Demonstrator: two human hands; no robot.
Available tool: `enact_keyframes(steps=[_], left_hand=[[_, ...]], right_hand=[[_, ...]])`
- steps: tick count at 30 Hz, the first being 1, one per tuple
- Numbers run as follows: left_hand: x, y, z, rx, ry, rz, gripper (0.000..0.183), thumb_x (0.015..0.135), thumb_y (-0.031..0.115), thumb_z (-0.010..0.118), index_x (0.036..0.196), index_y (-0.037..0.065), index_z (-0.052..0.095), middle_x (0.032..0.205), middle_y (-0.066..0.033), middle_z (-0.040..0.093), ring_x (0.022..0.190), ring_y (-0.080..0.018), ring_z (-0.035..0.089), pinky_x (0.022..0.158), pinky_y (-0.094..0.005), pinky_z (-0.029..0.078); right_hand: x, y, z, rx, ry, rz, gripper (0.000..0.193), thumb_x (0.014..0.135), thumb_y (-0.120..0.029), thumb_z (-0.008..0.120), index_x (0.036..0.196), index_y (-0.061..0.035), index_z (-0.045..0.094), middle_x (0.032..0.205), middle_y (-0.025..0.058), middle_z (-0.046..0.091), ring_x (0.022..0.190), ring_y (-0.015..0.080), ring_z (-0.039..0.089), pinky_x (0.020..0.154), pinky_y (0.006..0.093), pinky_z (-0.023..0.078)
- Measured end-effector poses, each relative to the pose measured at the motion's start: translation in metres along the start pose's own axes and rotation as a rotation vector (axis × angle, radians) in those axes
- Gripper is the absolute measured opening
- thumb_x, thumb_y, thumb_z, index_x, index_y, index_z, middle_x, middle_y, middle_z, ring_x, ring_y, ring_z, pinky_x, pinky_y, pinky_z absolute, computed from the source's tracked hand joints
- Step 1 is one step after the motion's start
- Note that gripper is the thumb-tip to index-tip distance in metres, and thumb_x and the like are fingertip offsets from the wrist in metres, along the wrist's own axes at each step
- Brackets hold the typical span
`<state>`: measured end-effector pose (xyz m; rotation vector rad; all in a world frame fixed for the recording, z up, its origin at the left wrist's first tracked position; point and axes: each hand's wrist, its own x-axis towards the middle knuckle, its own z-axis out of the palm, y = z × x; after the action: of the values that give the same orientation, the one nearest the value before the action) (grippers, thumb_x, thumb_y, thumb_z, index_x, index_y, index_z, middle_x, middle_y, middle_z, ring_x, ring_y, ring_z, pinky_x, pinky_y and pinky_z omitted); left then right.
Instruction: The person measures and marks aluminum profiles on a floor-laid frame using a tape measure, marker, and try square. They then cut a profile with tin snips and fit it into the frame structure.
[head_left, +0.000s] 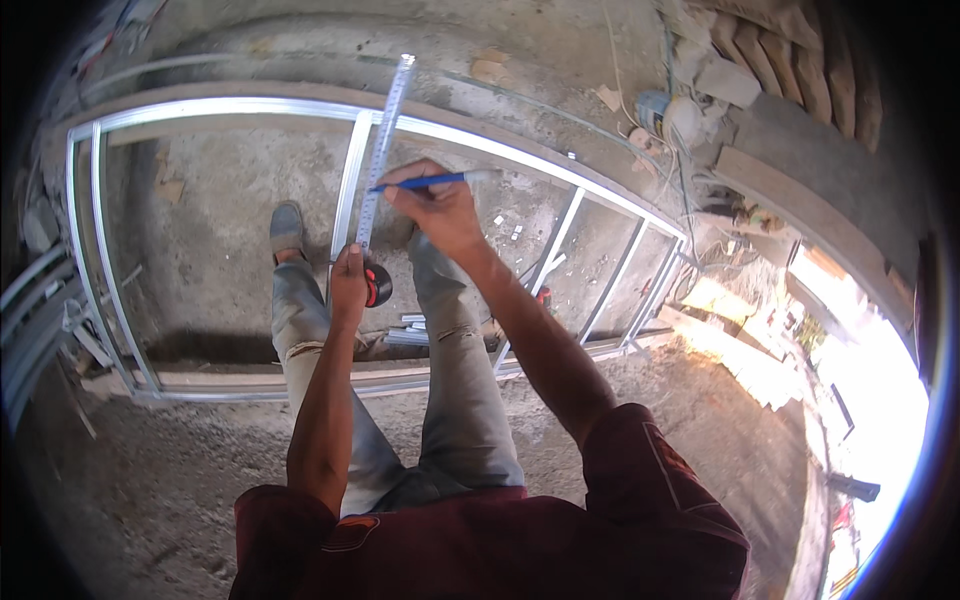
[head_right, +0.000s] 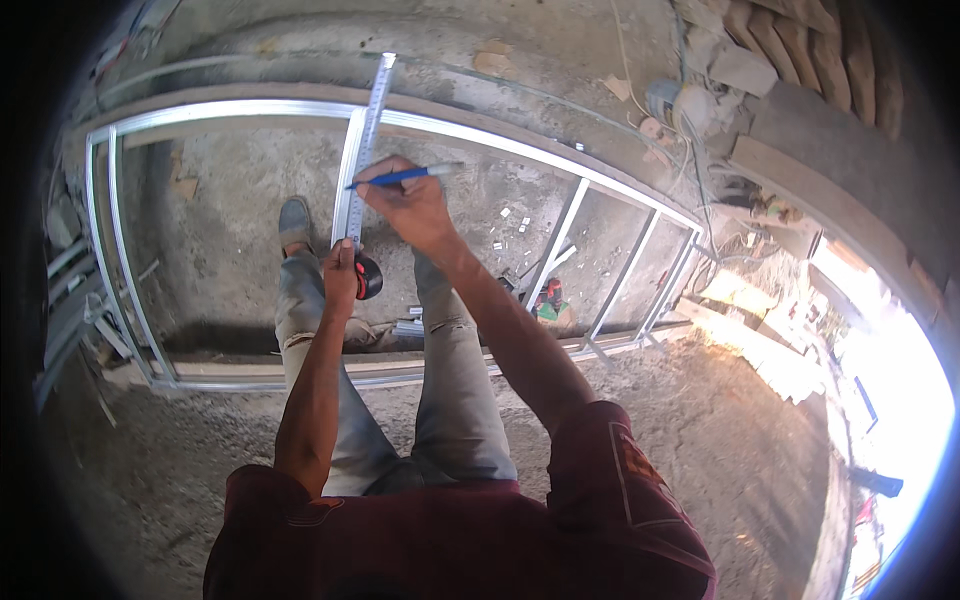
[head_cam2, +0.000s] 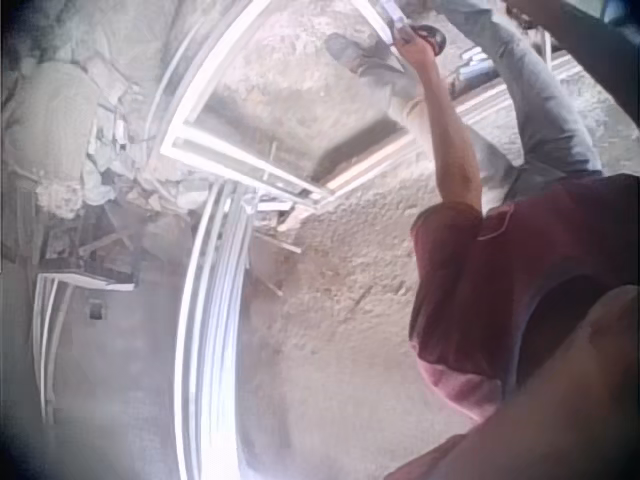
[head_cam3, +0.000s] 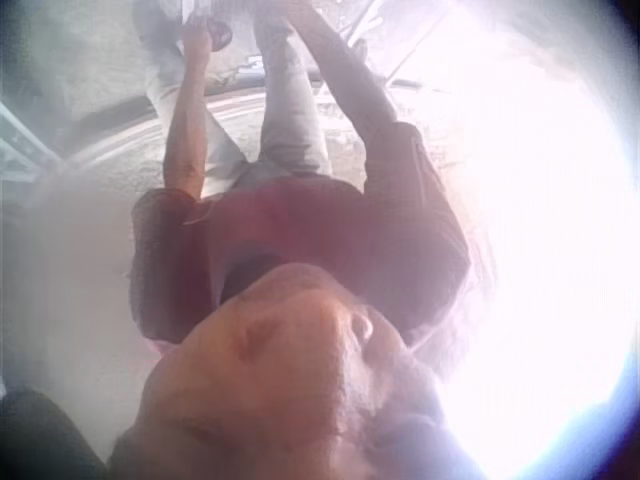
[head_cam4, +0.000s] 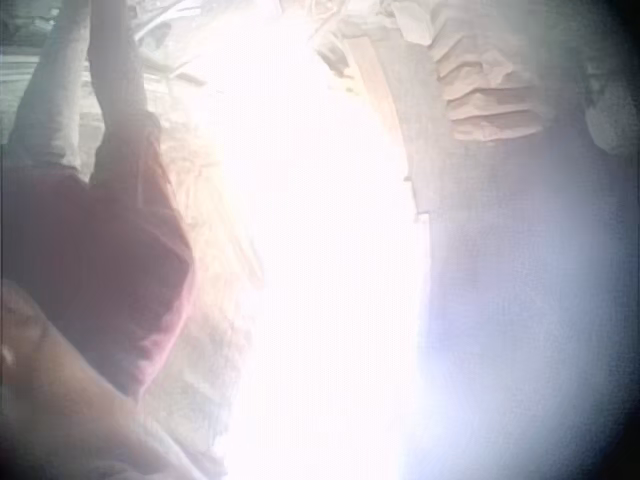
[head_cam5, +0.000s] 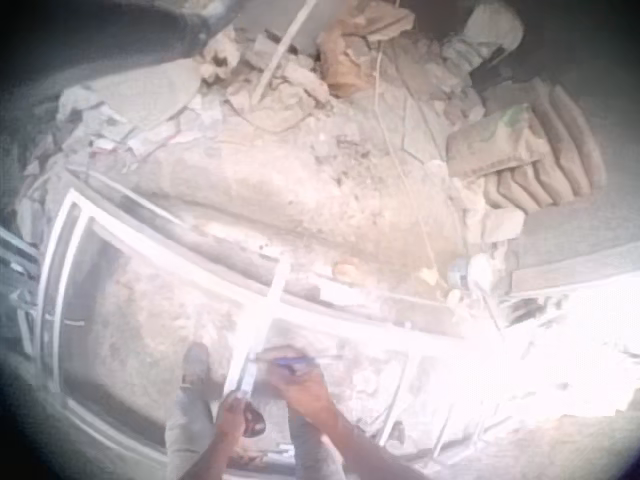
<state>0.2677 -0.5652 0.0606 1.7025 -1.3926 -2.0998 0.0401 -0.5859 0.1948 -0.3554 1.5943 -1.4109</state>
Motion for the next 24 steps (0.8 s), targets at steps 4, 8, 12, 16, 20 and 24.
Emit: enact_keyframes(steps=[4,8,12,16,20,24], left_hand=[[-0.013,0.074,0.001,-0.392,-0.547,-0.339,0.037,0.104,0.041,0.054,0.097,0.006,0.065,0.078,-0.0005,0.064,0.064,-0.0137,0.065,0.057,-0.0289,0.052],[-0.072,0.146,0.084,-0.24,-0.706,-0.429,0.037,0.103,0.043,0.055,0.101,0.007,0.059,0.114,-0.0103,0.067,0.063,-0.0187,0.068,0.056,-0.0321,0.054],[-0.086,0.127,0.155,-0.098,-0.898,-0.573,0.036,0.102,0.042,0.055,0.103,0.006,0.059,0.133,-0.0115,0.061,0.071,-0.0213,0.07,0.061,-0.0331,0.057],[-0.097,0.095,0.24,-0.077,-0.821,-0.579,0.034,0.103,0.041,0.054,0.104,0.007,0.06,0.115,-0.0074,0.064,0.07,-0.0201,0.068,0.063,-0.0334,0.056],[-0.112,0.068,0.316,-0.006,-0.666,-0.459,0.035,0.103,0.042,0.055,0.107,0.007,0.061,0.11,-0.0067,0.061,0.073,-0.0165,0.064,0.066,-0.0314,0.054],[-0.142,0.037,0.389,0.175,-0.594,-0.353,0.04,0.103,0.046,0.054,0.11,0.008,0.061,0.104,-0.0046,0.059,0.08,-0.0124,0.059,0.07,-0.0271,0.05]], right_hand=[[-0.116,-0.008,-0.083,-0.065,0.464,0.312,0.028,0.097,-0.028,0.066,0.098,-0.0006,0.069,0.089,0.0074,0.072,0.089,0.0159,0.068,0.079,0.0322,0.051],[-0.188,0.006,-0.147,-0.59,0.274,0.496,0.037,0.093,-0.037,0.064,0.099,-0.0006,0.068,0.084,0.0218,0.069,0.082,0.0343,0.069,0.076,0.044,0.052],[-0.213,0.029,-0.18,-0.581,-0.073,0.413,0.034,0.091,-0.036,0.065,0.102,-0.0041,0.07,0.088,0.023,0.071,0.087,0.0413,0.069,0.078,0.0469,0.053],[-0.234,0.082,-0.241,-0.651,-0.006,0.401,0.032,0.09,-0.032,0.065,0.113,-0.0092,0.069,0.098,0.0203,0.071,0.094,0.0411,0.068,0.082,0.0497,0.053],[-0.278,0.07,-0.305,-0.579,0.365,0.382,0.051,0.091,-0.033,0.065,0.133,-0.0065,0.057,0.113,0.024,0.063,0.11,0.0459,0.06,0.091,0.052,0.049],[-0.3,0.075,-0.349,0.061,0.343,0.467,0.079,0.093,-0.052,0.065,0.15,-0.0044,0.039,0.123,0.0364,0.056,0.119,0.0487,0.057,0.099,0.0472,0.047]])
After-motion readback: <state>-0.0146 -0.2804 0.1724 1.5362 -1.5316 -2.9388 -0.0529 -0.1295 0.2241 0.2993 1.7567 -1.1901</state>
